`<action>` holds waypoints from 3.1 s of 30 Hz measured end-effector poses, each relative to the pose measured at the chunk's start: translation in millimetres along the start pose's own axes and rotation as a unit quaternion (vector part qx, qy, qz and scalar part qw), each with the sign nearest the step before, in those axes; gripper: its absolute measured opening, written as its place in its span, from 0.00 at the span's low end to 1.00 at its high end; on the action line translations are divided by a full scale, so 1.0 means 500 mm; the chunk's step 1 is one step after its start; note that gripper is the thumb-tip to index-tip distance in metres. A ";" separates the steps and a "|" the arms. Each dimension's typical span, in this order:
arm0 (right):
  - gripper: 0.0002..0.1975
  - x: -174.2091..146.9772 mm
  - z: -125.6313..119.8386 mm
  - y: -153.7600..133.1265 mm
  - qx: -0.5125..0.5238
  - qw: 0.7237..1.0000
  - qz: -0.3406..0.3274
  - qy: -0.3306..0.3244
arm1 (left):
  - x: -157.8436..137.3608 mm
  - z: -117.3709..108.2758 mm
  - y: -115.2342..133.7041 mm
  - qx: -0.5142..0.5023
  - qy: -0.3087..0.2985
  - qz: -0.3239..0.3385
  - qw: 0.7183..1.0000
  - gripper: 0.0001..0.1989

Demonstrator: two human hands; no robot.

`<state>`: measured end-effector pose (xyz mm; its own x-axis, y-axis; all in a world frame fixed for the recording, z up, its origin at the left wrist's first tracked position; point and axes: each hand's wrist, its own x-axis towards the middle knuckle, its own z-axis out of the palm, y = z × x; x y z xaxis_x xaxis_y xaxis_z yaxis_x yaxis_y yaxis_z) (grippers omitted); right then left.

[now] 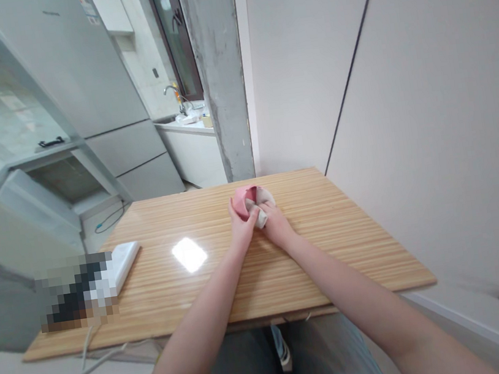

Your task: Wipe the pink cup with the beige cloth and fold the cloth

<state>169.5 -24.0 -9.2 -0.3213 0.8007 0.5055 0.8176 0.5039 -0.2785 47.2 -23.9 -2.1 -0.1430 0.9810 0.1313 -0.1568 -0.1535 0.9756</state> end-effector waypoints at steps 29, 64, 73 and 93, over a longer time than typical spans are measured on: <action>0.10 0.003 -0.002 0.007 -0.040 0.996 -0.078 -0.012 | 0.028 -0.039 0.014 0.086 -0.013 0.044 0.995 0.39; 0.13 0.000 0.004 0.012 0.067 0.996 -0.053 0.023 | -0.013 0.001 0.026 0.104 0.016 0.059 0.993 0.43; 0.10 0.010 -0.021 0.012 -0.029 0.997 -0.073 -0.025 | 0.019 -0.036 0.043 0.142 0.012 0.073 0.987 0.35; 0.14 0.002 0.003 0.012 0.014 1.000 -0.016 0.012 | -0.008 0.002 0.029 0.076 -0.016 0.043 0.996 0.35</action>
<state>173.3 -19.9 -11.7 -0.3355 0.7760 0.5341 0.7936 0.5383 -0.2835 46.3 -29.9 11.9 -0.1179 0.9688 0.2180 0.0052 -0.2189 0.9757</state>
